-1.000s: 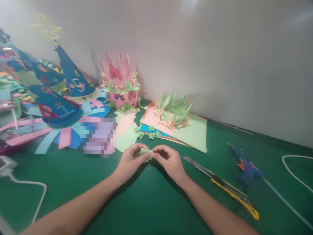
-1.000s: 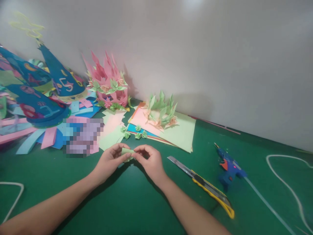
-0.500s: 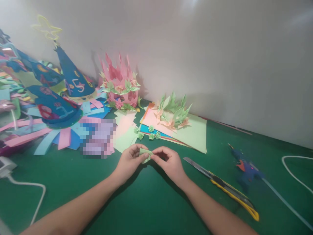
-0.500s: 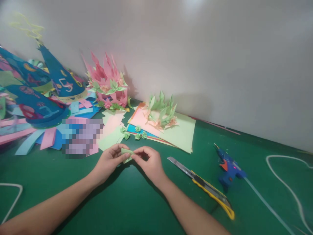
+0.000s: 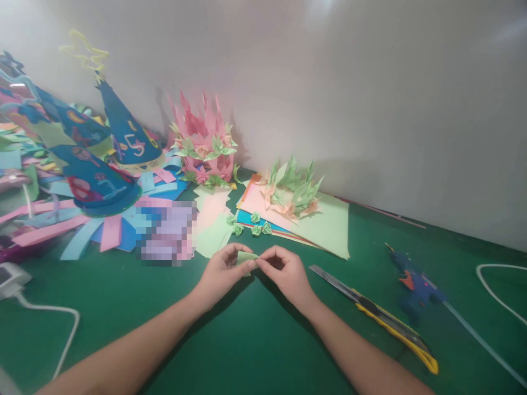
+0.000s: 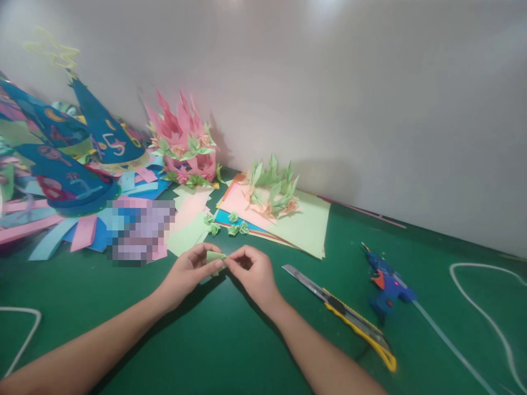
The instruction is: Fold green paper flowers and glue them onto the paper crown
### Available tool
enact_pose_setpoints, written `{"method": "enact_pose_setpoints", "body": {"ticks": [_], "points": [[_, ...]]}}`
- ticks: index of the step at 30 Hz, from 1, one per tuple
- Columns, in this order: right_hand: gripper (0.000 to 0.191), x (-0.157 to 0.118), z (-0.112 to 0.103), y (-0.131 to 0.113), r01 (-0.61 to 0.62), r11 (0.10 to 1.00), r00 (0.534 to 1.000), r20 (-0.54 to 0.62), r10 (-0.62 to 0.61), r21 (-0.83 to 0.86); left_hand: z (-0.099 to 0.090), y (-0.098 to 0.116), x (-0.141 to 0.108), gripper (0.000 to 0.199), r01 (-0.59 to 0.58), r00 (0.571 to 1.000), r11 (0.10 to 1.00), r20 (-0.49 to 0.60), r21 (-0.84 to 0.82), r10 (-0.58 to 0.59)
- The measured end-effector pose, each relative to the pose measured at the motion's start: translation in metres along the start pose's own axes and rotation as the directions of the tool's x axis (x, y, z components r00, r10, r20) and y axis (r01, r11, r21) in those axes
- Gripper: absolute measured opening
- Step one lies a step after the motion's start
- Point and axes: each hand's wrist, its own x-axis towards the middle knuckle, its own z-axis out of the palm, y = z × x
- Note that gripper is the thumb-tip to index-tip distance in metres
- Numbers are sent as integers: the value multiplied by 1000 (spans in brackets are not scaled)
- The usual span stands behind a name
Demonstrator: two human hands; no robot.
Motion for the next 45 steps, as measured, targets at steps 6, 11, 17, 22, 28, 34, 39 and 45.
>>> {"method": "enact_pose_setpoints", "body": {"ticks": [6,11,17,22,28,34,39,45], "points": [[21,-1,0,-1,-25,1000,999,25,25,10,0,-3,1,27,5,1000,1000,-26,24,-4],[23,0,-3,-4,-68,997,995,75,64,48,-1,-3,0,26,-10,998,999,-61,53,14],[20,1,-5,-5,-67,995,990,129,58,67,-2,1,1,31,75,994,996,-77,-47,-79],[16,2,-5,0,-90,990,987,142,74,112,0,1,1,34,91,992,988,-72,-126,-100],[13,2,-5,-1,-59,987,991,126,39,152,-4,0,3,33,14,990,991,-139,-131,-32],[21,2,-5,-2,-80,973,990,135,51,218,-6,-4,3,33,-4,995,1000,-96,-21,2],[19,2,-5,0,-77,981,980,193,42,177,-5,-4,3,36,15,997,999,-70,-46,-18],[19,1,-6,-2,-67,973,966,257,9,219,-7,-7,5,33,1,1000,1000,-26,-16,-1]]}}
